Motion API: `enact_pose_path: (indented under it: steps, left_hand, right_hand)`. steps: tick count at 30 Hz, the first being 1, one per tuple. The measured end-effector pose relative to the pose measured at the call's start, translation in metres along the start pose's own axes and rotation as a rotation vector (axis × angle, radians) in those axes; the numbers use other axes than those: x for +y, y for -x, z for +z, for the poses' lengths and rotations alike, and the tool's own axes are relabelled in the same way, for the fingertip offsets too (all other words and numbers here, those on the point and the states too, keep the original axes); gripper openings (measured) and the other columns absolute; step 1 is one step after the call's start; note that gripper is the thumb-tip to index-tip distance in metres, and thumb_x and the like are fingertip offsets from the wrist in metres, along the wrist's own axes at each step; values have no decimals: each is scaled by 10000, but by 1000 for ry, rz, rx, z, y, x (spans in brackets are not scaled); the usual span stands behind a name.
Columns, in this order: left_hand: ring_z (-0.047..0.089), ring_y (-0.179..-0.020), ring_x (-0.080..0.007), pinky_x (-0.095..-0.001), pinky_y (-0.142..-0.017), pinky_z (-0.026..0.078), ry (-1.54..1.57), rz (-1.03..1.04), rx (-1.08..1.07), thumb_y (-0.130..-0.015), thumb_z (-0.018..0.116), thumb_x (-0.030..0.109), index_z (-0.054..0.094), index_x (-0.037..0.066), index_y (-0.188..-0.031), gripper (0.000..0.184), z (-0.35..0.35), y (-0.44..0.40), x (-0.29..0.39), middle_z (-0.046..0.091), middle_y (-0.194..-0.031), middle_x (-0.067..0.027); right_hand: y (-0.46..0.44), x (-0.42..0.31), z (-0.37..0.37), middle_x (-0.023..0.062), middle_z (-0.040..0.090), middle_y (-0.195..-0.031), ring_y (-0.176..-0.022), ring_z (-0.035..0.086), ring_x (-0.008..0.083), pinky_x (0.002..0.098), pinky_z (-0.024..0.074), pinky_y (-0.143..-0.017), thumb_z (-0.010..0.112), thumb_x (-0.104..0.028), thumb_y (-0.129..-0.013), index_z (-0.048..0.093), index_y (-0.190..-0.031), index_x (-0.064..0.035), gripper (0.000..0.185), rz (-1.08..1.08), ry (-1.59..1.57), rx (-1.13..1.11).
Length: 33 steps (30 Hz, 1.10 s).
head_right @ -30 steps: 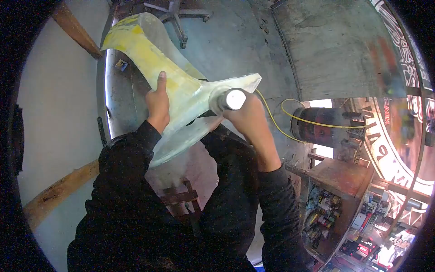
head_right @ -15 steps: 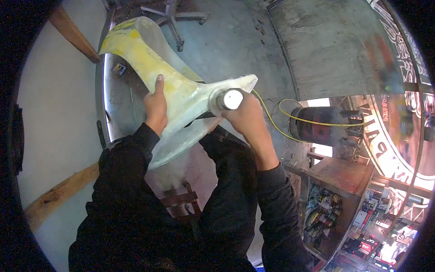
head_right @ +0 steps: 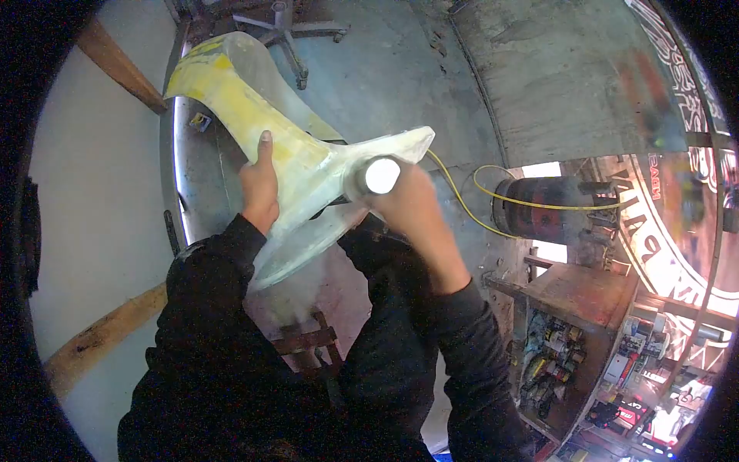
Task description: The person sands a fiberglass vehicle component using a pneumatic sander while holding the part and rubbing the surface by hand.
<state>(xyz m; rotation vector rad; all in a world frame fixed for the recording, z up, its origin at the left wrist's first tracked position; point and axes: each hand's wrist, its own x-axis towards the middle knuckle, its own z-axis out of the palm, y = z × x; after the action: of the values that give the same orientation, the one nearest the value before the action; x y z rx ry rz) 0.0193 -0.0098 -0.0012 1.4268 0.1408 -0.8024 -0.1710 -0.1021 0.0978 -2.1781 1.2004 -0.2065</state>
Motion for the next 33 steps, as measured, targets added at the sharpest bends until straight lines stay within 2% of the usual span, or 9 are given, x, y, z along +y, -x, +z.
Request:
enact_pose_path:
  steps: [3,6,11,16,17,19,22,28,33]
  left_hand:
    - [617,-963,-186,-331,-859,479,18,-22,-25,-976,681,430,643,-130,-1146,587,-1,-7,-6,688,-1082,-151]
    - [614,-958,-182,-328,-854,478,64,-6,-36,-976,680,435,645,-130,-1135,589,-2,-9,-10,686,-1074,-153]
    - [607,-960,-181,-326,-857,475,-28,-34,-8,-974,681,444,640,-131,-1132,598,-1,-3,-1,682,-1072,-148]
    - [605,-966,-183,-331,-865,474,-61,-44,25,-969,684,453,634,-132,-1140,611,1,3,6,679,-1082,-142]
    - [604,-967,-183,-332,-866,474,-82,-57,30,-968,684,454,634,-132,-1141,612,2,5,9,678,-1085,-142]
    - [605,-967,-184,-332,-870,475,-13,-13,10,-972,681,447,632,-134,-1147,609,2,-1,-1,676,-1090,-142]
    - [606,-979,-186,-330,-882,474,6,-10,11,-977,678,436,624,-137,-1169,606,2,3,5,672,-1110,-140]
    - [617,-1015,-183,-326,-894,479,26,-31,-10,-989,671,401,616,-135,-1189,574,1,-2,0,672,-1149,-140]
    - [635,-1009,-180,-324,-888,489,94,30,-65,-985,686,328,627,-119,-1186,493,-2,-8,-8,684,-1141,-135]
  right_hand:
    - [-33,27,-23,213,739,-911,-867,738,330,392,560,-772,820,-183,-682,707,-1034,33,428,119,19,-12]
    - [-47,23,-39,210,730,-863,-838,735,296,389,553,-749,792,-150,-682,695,-989,71,390,240,-16,-14]
    - [-21,10,-23,238,730,-961,-914,724,375,434,553,-811,811,-195,-673,713,-1017,18,416,94,-14,-43]
    - [25,-21,17,242,714,-920,-907,688,440,487,552,-803,792,-279,-779,713,-1105,-67,396,-101,28,-45]
    - [30,-24,24,247,711,-918,-910,683,445,505,545,-795,768,-261,-800,705,-1123,-77,377,-58,80,-86]
    - [38,-35,26,258,704,-1010,-1000,670,435,462,540,-853,813,-202,-711,682,-1179,-53,508,-35,42,-182]
    - [30,-27,29,261,706,-936,-914,679,452,504,543,-806,773,-215,-763,695,-1146,-69,417,-99,55,-109]
    - [-22,9,-16,240,727,-969,-938,713,388,439,558,-821,798,-164,-667,715,-1093,-13,459,19,62,35]
    - [-32,23,-26,223,742,-984,-952,727,366,414,556,-837,797,-160,-665,713,-1073,23,455,190,-40,85]
